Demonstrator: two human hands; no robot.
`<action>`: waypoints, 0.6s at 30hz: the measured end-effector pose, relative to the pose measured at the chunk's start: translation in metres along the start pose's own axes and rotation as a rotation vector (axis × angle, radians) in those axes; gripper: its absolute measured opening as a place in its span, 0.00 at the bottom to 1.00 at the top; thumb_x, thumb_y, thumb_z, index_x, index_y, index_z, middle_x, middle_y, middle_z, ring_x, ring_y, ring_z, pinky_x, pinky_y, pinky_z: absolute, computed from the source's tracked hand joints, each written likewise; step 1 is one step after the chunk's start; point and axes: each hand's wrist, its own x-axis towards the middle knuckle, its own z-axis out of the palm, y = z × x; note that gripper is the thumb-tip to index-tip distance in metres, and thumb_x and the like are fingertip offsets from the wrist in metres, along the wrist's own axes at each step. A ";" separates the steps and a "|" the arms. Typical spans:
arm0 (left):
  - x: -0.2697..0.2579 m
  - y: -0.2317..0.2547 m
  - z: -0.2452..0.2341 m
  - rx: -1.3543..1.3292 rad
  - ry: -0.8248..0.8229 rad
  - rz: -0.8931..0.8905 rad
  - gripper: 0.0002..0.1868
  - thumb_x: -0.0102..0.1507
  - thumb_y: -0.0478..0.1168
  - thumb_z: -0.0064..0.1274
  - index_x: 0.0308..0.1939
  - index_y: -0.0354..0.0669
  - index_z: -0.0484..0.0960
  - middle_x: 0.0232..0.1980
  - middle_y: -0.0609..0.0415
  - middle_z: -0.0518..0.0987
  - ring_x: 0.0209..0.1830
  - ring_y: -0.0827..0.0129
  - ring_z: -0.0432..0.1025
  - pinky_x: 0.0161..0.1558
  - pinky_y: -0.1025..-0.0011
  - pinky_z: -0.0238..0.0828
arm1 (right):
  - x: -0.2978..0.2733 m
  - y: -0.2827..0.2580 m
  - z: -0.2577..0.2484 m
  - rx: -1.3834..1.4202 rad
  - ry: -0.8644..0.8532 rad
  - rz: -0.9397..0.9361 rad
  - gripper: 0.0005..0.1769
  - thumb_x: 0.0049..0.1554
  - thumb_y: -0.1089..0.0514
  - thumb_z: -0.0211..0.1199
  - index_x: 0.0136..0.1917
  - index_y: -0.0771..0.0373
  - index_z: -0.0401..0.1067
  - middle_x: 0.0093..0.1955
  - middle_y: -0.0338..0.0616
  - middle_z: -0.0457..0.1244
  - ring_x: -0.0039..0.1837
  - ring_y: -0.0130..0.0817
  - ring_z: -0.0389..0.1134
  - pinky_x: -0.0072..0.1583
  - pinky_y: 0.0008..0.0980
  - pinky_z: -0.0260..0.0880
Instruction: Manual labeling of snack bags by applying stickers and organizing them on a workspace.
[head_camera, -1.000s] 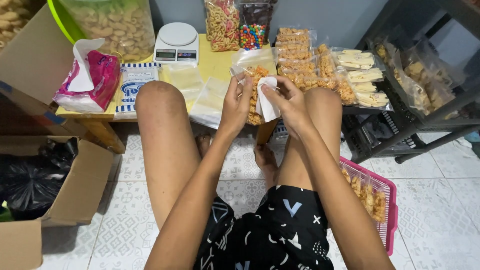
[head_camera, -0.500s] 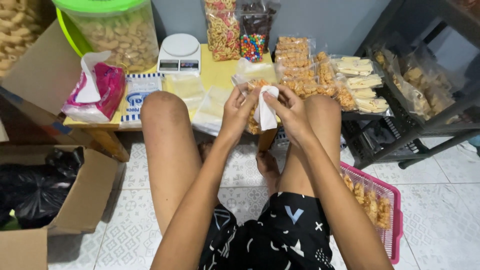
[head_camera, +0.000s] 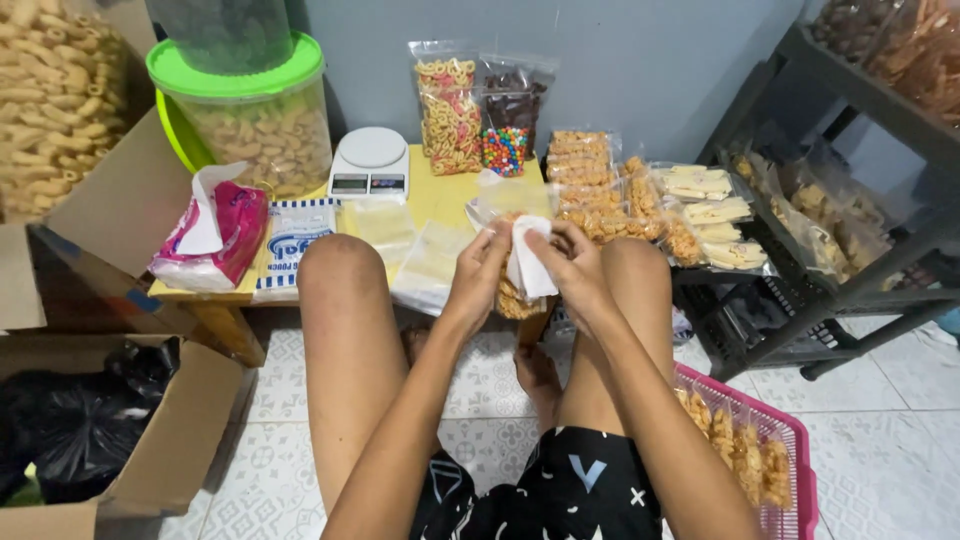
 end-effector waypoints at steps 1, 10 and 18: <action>0.004 -0.007 -0.006 0.001 -0.003 0.006 0.25 0.69 0.55 0.53 0.61 0.41 0.79 0.58 0.45 0.81 0.62 0.68 0.71 0.68 0.61 0.66 | 0.006 0.008 0.000 0.002 0.000 -0.006 0.29 0.53 0.46 0.75 0.62 0.63 0.73 0.49 0.46 0.66 0.52 0.33 0.69 0.54 0.35 0.75; 0.012 -0.011 -0.008 -0.171 0.082 -0.042 0.27 0.68 0.52 0.54 0.65 0.36 0.76 0.57 0.44 0.81 0.57 0.64 0.76 0.60 0.62 0.74 | 0.005 0.015 -0.011 0.030 -0.150 -0.112 0.42 0.46 0.62 0.78 0.72 0.63 0.66 0.58 0.40 0.63 0.63 0.28 0.66 0.62 0.28 0.70; 0.010 -0.012 -0.005 0.047 -0.001 -0.083 0.30 0.64 0.55 0.61 0.63 0.40 0.79 0.56 0.49 0.82 0.59 0.69 0.72 0.64 0.63 0.69 | 0.026 0.041 -0.010 0.086 0.185 0.013 0.15 0.53 0.49 0.76 0.45 0.60 0.77 0.36 0.39 0.67 0.38 0.24 0.69 0.39 0.22 0.74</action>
